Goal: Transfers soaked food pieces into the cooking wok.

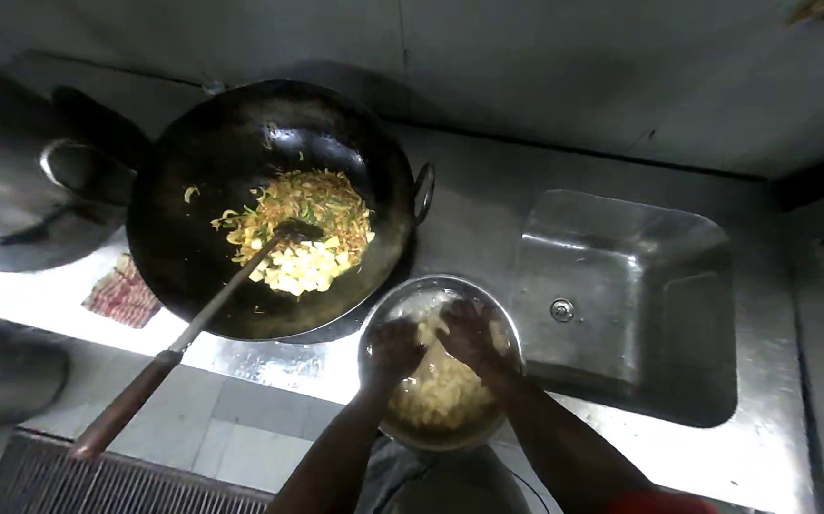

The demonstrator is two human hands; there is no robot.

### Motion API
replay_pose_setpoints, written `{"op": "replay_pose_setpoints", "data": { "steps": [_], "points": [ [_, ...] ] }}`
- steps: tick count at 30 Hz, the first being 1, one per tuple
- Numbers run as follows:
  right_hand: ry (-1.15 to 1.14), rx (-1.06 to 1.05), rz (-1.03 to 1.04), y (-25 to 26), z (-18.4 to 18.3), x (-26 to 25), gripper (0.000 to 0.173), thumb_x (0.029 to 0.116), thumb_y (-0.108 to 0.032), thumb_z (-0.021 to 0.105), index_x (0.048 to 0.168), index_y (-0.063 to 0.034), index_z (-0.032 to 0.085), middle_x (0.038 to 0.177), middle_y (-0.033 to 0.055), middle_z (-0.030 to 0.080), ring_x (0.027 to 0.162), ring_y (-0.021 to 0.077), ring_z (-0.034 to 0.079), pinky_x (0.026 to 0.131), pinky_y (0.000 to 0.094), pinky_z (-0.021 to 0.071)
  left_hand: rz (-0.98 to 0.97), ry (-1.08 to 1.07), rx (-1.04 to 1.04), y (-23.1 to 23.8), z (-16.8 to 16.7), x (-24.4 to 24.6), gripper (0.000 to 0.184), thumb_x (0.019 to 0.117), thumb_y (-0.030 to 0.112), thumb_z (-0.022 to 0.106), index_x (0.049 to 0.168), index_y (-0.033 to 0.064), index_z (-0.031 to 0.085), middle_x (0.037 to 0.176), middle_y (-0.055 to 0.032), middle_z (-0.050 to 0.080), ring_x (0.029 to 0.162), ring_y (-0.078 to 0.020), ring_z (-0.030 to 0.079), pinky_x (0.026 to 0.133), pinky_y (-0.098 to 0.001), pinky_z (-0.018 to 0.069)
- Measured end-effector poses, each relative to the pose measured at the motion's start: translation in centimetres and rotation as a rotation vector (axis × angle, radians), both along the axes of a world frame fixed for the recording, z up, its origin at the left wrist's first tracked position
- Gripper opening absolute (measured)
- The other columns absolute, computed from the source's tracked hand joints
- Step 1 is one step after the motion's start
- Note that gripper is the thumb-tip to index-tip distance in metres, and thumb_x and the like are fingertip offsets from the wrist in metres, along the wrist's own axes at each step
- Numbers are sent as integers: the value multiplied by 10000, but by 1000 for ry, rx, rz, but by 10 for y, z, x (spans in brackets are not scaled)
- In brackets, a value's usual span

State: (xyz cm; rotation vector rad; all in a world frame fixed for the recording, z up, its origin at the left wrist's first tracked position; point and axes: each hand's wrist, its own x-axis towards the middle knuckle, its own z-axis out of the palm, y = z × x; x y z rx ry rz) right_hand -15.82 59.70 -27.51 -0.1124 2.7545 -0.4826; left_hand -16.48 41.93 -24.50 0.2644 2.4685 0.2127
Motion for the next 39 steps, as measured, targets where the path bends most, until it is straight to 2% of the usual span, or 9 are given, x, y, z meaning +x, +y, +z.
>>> {"op": "replay_pose_setpoints", "data": {
  "steps": [4,7,13,19,22,24,27,34,39],
  "points": [
    [-16,48,-119,3,-15,25,474,979,-563,567,1300,-236,688,1456,106,570,1433,374,424,1121,702,328,110,-17,36,-7,-8,24,613,973,577,581,1463,211,541,1545,-144,463,1423,-395,423,1085,-632,412],
    [-119,52,-260,2,-6,39,492,965,-588,563,1316,-266,684,1448,117,575,1407,396,444,1058,711,384,152,-77,81,-9,-11,38,688,976,639,526,1494,186,513,1538,-171,468,1417,-410,430,1099,-623,411],
    [-304,-110,-483,2,0,65,621,988,-637,511,1397,-184,628,1427,190,581,1323,414,537,1060,641,444,300,-273,228,-7,3,52,675,1012,601,498,1456,94,526,1396,-227,589,1310,-409,553,1071,-618,442],
    [-298,-470,-653,-16,-1,86,513,1056,-510,493,1299,-101,683,1297,192,664,1235,375,607,1030,636,462,571,-352,561,-18,0,62,579,1042,508,526,1413,64,550,1400,-248,571,1286,-420,554,1048,-640,442],
    [-360,-671,-767,-31,7,87,514,1068,-496,485,1374,-113,641,1394,167,622,1297,347,572,1065,626,439,692,-425,697,-15,-6,67,617,1062,508,476,1511,85,468,1522,-211,482,1385,-387,477,1107,-627,397],
    [-421,-806,-906,-44,12,87,561,1057,-515,503,1435,-107,578,1460,175,563,1346,351,523,1086,617,423,762,-404,765,-9,-25,73,578,1056,523,472,1476,130,516,1497,-184,514,1362,-370,501,1081,-636,422],
    [-405,-996,-1070,-63,12,87,524,1059,-476,519,1451,-130,558,1506,140,523,1377,316,490,1095,594,416,906,-423,817,0,8,81,577,1065,530,448,1517,172,472,1527,-179,482,1373,-390,477,1074,-643,408],
    [-231,-1294,-1227,-88,37,92,412,1088,-359,471,1371,-85,588,1308,137,631,1168,249,615,959,500,531,1170,-227,1020,27,22,82,426,1059,361,556,1355,57,599,1254,-221,641,1119,-329,629,944,-531,528],
    [-72,-1378,-1268,-88,73,83,305,1071,-231,488,1254,-44,644,1157,131,684,1043,218,665,871,438,570,1206,-155,1126,35,49,75,378,1032,317,615,1290,45,661,1219,-199,668,1098,-289,651,949,-492,540]
  ]
}}
